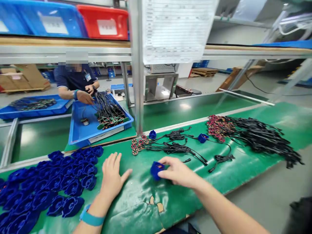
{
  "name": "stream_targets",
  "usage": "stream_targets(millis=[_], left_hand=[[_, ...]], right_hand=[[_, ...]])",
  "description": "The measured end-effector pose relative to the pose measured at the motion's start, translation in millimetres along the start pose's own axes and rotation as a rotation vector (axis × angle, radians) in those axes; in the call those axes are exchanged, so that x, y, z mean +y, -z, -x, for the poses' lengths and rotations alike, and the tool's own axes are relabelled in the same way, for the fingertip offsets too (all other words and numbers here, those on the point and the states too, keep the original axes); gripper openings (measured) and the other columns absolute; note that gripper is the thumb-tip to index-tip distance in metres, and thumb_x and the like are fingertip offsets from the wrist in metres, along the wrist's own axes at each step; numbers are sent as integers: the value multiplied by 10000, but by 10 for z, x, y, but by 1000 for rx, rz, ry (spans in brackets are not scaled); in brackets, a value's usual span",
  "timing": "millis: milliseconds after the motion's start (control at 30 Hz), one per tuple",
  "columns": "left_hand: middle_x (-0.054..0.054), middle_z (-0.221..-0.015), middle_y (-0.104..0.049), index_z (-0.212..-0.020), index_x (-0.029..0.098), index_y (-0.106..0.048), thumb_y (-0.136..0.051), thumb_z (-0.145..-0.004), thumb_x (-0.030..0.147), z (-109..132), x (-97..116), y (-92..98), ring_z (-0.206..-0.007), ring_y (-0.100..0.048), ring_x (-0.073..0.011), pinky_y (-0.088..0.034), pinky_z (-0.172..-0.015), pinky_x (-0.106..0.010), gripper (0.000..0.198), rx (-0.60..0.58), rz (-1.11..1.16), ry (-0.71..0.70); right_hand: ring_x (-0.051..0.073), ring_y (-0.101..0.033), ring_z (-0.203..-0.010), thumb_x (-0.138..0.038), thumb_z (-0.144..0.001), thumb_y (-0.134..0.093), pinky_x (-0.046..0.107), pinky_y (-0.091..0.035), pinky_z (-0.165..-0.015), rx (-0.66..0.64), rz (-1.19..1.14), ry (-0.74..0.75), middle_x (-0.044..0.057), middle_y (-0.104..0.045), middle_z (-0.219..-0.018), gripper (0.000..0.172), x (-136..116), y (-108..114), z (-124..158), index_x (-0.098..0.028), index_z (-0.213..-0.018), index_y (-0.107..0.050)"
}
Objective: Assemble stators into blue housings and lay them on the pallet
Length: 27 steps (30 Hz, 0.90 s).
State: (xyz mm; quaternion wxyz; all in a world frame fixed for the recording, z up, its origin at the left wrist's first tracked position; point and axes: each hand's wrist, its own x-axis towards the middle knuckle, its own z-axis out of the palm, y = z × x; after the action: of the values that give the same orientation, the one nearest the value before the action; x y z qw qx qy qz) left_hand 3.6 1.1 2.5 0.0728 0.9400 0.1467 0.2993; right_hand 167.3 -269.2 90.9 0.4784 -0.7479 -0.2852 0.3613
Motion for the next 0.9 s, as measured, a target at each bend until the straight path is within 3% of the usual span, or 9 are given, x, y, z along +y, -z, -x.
stream_targets(millis=[133,233,333,467,533,600,700,800,900], left_hand=[[-337,-1493,-420,-1405,35,-496,-610,-883,533,-49,-228,10,-1463,-266,-518,-277,-1113,-717,731,8,-312,307],[-318,-1395,-532,-1374,9,-537,-620,-871,501,-49,-212,48,-1456,-294,-497,-278,-1145,-642,709,-128,-393,339],[-291,-1411,-537,-1391,41,-542,-620,-879,476,-47,-80,78,-1434,-354,-460,-298,-1148,-596,677,-174,-394,327],[-288,-1503,-454,-1408,77,-534,-581,-914,427,-51,4,90,-1369,-455,-417,-354,-1112,-588,607,-100,-342,294],[-298,-1534,-409,-1403,53,-535,-556,-921,346,-52,-23,82,-1397,-427,-425,-354,-1120,-582,565,-67,-340,299],[-302,-1524,-424,-1402,21,-527,-519,-902,216,-43,-67,56,-1426,-396,-430,-344,-1137,-575,537,-75,-348,305],[-268,-1483,-499,-1433,21,-495,-452,-853,59,-12,-104,-19,-1411,-433,-397,-374,-1127,-538,583,-108,-347,274],[-217,-1457,-550,-1393,70,-552,-415,-854,13,23,-87,-93,-1361,-496,-363,-432,-1077,-502,559,-101,-343,183],[-204,-1418,-588,-1304,93,-620,-423,-882,27,34,-59,-101,-1289,-550,-349,-472,-1019,-496,471,-66,-340,97]], right_hand=[[86,-297,-404,-566,-793,-670,237,-172,-423,212,82,-43,-78,-437,-503,499,-84,1152,157,-181,-1108,-655],[162,-491,-500,-586,-751,-672,285,-328,-483,481,498,-125,5,-571,-566,465,66,1882,-36,-176,-967,-711],[279,-653,-706,-516,-703,-697,357,-460,-648,662,898,-250,104,-695,-712,360,462,2256,-356,-166,-789,-699],[318,-703,-805,-520,-746,-683,365,-489,-710,592,1003,-263,143,-737,-805,396,1053,2349,-655,-146,-872,-715],[331,-705,-814,-552,-782,-666,381,-494,-711,611,1023,-277,173,-743,-861,459,1195,2299,-716,-128,-949,-726],[363,-694,-876,-538,-831,-630,426,-500,-749,753,1083,-242,230,-732,-955,501,1176,2134,-762,-91,-1038,-721],[370,-642,-1054,-439,-900,-578,491,-479,-917,930,1100,118,252,-700,-1109,434,913,1537,-888,-73,-1093,-709],[321,-573,-1193,-391,-901,-638,484,-427,-1037,674,999,519,185,-664,-1243,289,567,587,-1084,-161,-1047,-736],[334,-478,-1300,-286,-871,-705,522,-392,-1051,416,1002,600,159,-555,-1412,275,319,-325,-1249,-216,-1137,-713]])
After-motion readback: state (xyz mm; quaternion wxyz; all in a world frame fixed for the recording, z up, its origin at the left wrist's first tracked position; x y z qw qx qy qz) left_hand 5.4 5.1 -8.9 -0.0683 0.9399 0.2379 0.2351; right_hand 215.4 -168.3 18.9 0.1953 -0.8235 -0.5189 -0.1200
